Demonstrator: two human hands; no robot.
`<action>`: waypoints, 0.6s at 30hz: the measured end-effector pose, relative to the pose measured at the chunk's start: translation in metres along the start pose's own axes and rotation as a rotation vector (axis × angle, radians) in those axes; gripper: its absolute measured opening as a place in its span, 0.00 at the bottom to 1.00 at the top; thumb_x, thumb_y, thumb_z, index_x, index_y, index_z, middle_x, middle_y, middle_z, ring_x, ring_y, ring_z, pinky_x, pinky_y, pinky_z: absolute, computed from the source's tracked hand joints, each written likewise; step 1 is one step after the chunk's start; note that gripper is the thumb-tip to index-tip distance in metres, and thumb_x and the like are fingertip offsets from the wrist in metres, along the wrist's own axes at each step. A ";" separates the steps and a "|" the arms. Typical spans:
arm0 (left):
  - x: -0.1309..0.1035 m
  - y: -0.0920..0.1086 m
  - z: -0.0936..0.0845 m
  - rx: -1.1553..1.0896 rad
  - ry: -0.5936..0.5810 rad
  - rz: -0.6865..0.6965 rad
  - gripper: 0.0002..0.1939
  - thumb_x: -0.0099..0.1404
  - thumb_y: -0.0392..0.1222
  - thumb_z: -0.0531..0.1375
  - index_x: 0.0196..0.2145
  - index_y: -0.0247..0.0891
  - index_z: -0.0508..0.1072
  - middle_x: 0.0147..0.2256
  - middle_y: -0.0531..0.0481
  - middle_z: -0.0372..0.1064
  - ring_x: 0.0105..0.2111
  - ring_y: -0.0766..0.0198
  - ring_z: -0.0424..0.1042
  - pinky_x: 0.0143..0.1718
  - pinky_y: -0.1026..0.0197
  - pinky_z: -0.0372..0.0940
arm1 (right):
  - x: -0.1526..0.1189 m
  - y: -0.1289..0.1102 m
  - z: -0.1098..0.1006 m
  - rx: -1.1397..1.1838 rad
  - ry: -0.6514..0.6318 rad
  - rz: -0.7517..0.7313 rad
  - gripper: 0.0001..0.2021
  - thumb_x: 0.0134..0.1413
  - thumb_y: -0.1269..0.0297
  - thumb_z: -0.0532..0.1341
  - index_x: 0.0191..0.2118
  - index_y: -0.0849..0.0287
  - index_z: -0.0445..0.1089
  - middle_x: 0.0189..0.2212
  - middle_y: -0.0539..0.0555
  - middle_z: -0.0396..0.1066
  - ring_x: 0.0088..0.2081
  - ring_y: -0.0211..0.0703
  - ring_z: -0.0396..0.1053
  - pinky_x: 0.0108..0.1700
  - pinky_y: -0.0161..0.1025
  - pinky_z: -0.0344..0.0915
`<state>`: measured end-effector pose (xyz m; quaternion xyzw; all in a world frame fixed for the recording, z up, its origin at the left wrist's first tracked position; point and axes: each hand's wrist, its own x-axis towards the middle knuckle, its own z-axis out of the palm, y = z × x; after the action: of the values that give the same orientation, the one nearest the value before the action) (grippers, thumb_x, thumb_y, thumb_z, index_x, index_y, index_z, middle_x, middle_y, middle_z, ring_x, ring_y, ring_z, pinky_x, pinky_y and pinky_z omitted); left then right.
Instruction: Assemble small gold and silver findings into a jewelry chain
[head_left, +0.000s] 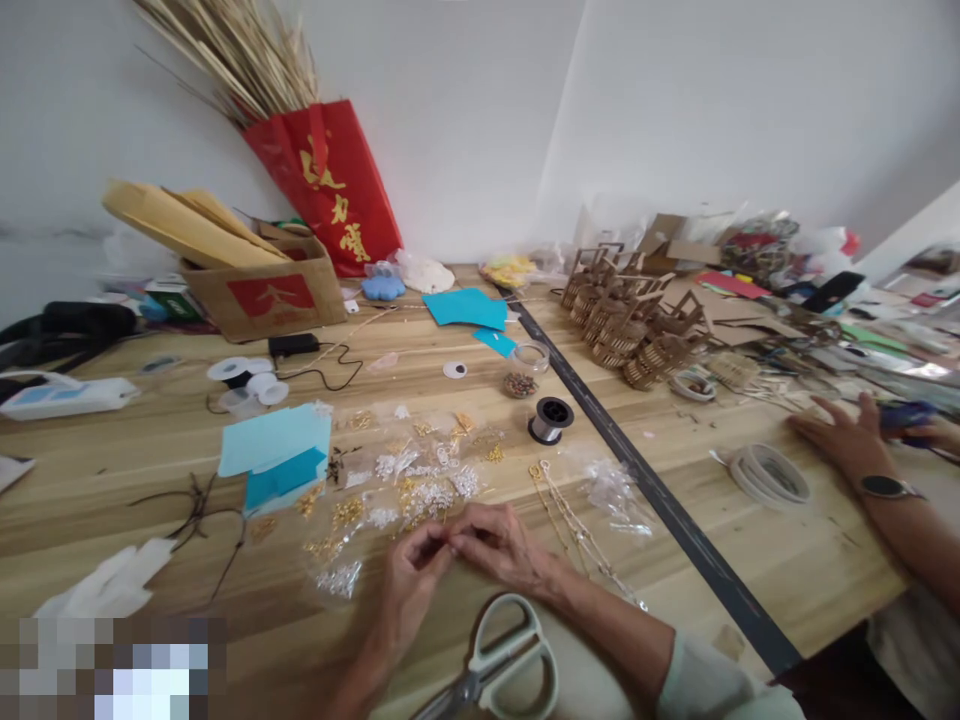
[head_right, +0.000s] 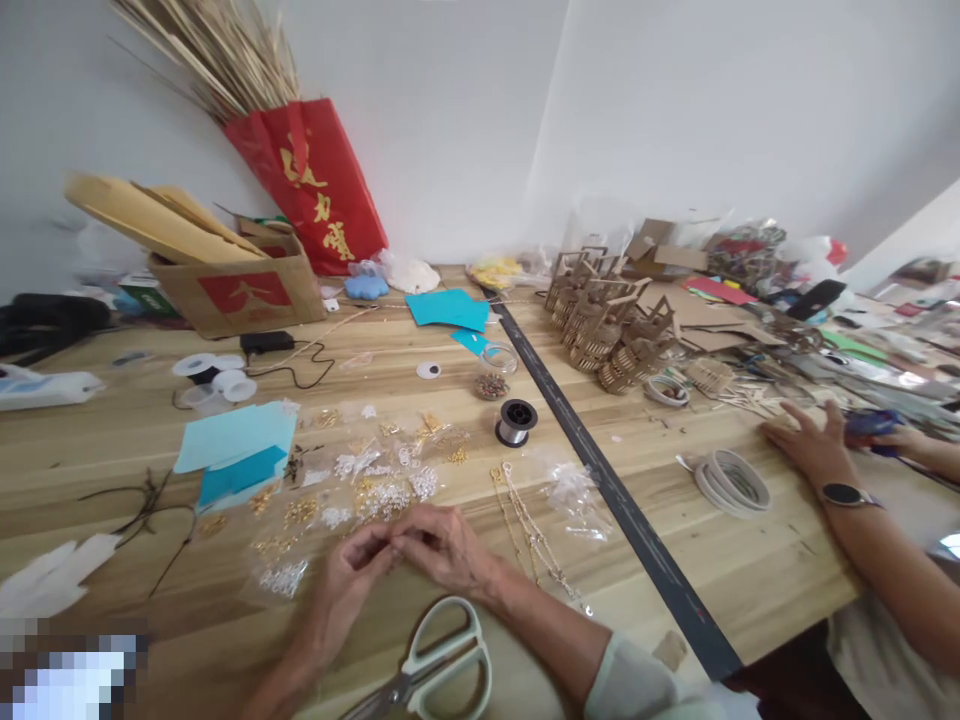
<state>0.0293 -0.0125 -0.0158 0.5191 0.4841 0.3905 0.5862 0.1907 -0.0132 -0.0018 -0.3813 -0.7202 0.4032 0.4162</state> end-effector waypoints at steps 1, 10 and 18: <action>0.001 -0.001 0.000 0.012 0.001 0.005 0.13 0.51 0.48 0.65 0.24 0.35 0.72 0.22 0.53 0.67 0.25 0.64 0.66 0.27 0.66 0.61 | 0.000 0.001 0.001 0.013 0.005 0.003 0.16 0.62 0.54 0.55 0.33 0.60 0.72 0.27 0.54 0.72 0.30 0.40 0.69 0.34 0.35 0.64; -0.001 0.001 -0.001 0.014 -0.027 0.002 0.14 0.56 0.49 0.62 0.23 0.37 0.69 0.23 0.52 0.67 0.26 0.64 0.67 0.28 0.65 0.63 | -0.002 -0.002 -0.003 0.200 0.006 0.176 0.13 0.60 0.55 0.57 0.42 0.60 0.69 0.28 0.52 0.71 0.27 0.37 0.66 0.27 0.32 0.60; -0.003 0.004 -0.003 -0.033 -0.035 -0.033 0.11 0.55 0.46 0.62 0.23 0.36 0.68 0.22 0.53 0.65 0.25 0.64 0.66 0.28 0.65 0.62 | -0.004 -0.008 -0.006 0.131 -0.057 0.133 0.09 0.62 0.61 0.56 0.39 0.62 0.68 0.29 0.53 0.72 0.30 0.38 0.69 0.31 0.33 0.65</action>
<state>0.0260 -0.0145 -0.0109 0.5082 0.4759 0.3795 0.6093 0.1959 -0.0177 0.0062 -0.3886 -0.6768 0.4870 0.3920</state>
